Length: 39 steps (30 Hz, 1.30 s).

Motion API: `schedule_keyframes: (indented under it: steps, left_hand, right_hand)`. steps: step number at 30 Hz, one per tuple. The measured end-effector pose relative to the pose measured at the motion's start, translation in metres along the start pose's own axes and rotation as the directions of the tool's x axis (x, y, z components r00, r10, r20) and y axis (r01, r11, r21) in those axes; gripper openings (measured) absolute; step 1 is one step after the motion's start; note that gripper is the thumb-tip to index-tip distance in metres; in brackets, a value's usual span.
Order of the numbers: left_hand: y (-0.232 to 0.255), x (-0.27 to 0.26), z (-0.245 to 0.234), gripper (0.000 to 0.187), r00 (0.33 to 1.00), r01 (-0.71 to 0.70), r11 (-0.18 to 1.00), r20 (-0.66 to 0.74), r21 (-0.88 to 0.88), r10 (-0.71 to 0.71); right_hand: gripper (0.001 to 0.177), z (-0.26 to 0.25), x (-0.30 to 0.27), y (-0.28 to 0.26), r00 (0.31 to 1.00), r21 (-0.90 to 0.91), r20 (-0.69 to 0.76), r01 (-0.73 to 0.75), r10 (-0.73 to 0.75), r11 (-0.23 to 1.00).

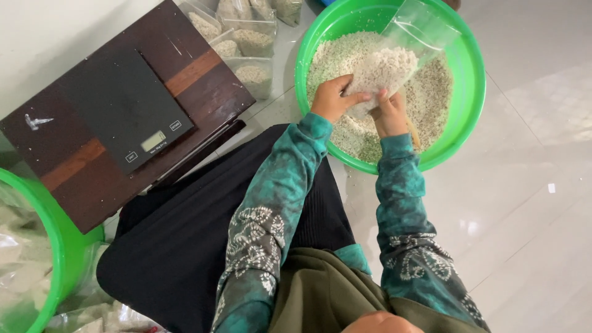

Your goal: Manually filling plastic bags with granular food, weighing them on a digital scale, and organizing the finished packages.

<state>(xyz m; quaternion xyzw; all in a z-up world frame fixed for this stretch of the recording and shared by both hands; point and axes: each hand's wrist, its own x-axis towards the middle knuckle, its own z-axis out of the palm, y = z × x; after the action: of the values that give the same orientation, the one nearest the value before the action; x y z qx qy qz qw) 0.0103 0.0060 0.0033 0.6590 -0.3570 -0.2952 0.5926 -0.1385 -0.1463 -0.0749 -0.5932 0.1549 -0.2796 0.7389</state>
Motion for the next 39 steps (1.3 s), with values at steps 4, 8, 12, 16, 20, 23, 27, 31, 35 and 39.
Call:
schedule_keyframes:
  steps: [4, 8, 12, 16, 20, 23, 27, 31, 35, 39]
  left_hand:
    - [0.017, -0.006, 0.006, 0.069, 0.997, -0.032, 0.999, 0.064, -0.029, 0.034]
    - [-0.019, 0.007, 0.022, 0.095, 0.941, -0.229, 0.97, 0.273, 0.085, 0.199]
    - [-0.02, 0.006, 0.026, 0.107, 0.914, -0.33, 0.943, 0.266, 0.048, 0.306]
    - [-0.038, 0.016, 0.032, 0.094, 0.923, -0.343, 0.939, 0.175, -0.03, 0.343]
    - [-0.03, 0.007, 0.023, 0.077, 0.982, -0.138, 0.989, 0.127, -0.046, 0.143]
    - [-0.033, 0.009, 0.021, 0.075, 0.986, -0.131, 0.991, 0.104, -0.008, 0.131]
    - [-0.022, 0.007, 0.019, 0.076, 0.989, -0.128, 0.991, 0.081, 0.038, 0.124]
    - [0.003, -0.005, 0.011, 0.071, 0.989, -0.094, 0.996, 0.117, 0.007, 0.093]
    - [0.016, -0.006, 0.007, 0.066, 0.986, -0.063, 0.995, 0.148, -0.08, 0.074]
    - [0.018, -0.002, 0.006, 0.062, 0.985, -0.037, 0.986, 0.159, -0.165, 0.063]
  right_hand:
    - [0.071, 0.022, 0.001, -0.03, 1.0, 0.06, 0.022, 0.018, -0.02, 0.998]
    - [0.087, 0.032, -0.001, -0.034, 0.996, 0.223, 0.066, 0.052, -0.068, 0.973]
    - [0.088, 0.015, 0.003, -0.013, 0.985, 0.324, 0.148, 0.035, -0.087, 0.945]
    - [0.078, 0.012, 0.005, -0.004, 0.993, 0.243, 0.081, 0.06, -0.082, 0.968]
    - [0.072, -0.019, 0.009, 0.032, 0.974, 0.052, 0.008, 0.225, -0.226, 0.973]
    - [0.072, -0.018, 0.01, 0.029, 0.972, 0.02, 0.015, 0.236, -0.236, 0.972]
    - [0.069, 0.01, 0.005, 0.003, 0.965, -0.1, -0.05, 0.253, -0.259, 0.962]
    - [0.071, 0.02, 0.003, -0.002, 0.953, -0.209, -0.073, 0.275, -0.295, 0.939]
    - [0.066, 0.035, 0.0, -0.014, 0.942, -0.234, -0.122, 0.278, -0.312, 0.932]
    - [0.064, 0.039, 0.0, -0.022, 0.939, -0.266, -0.151, 0.262, -0.308, 0.928]
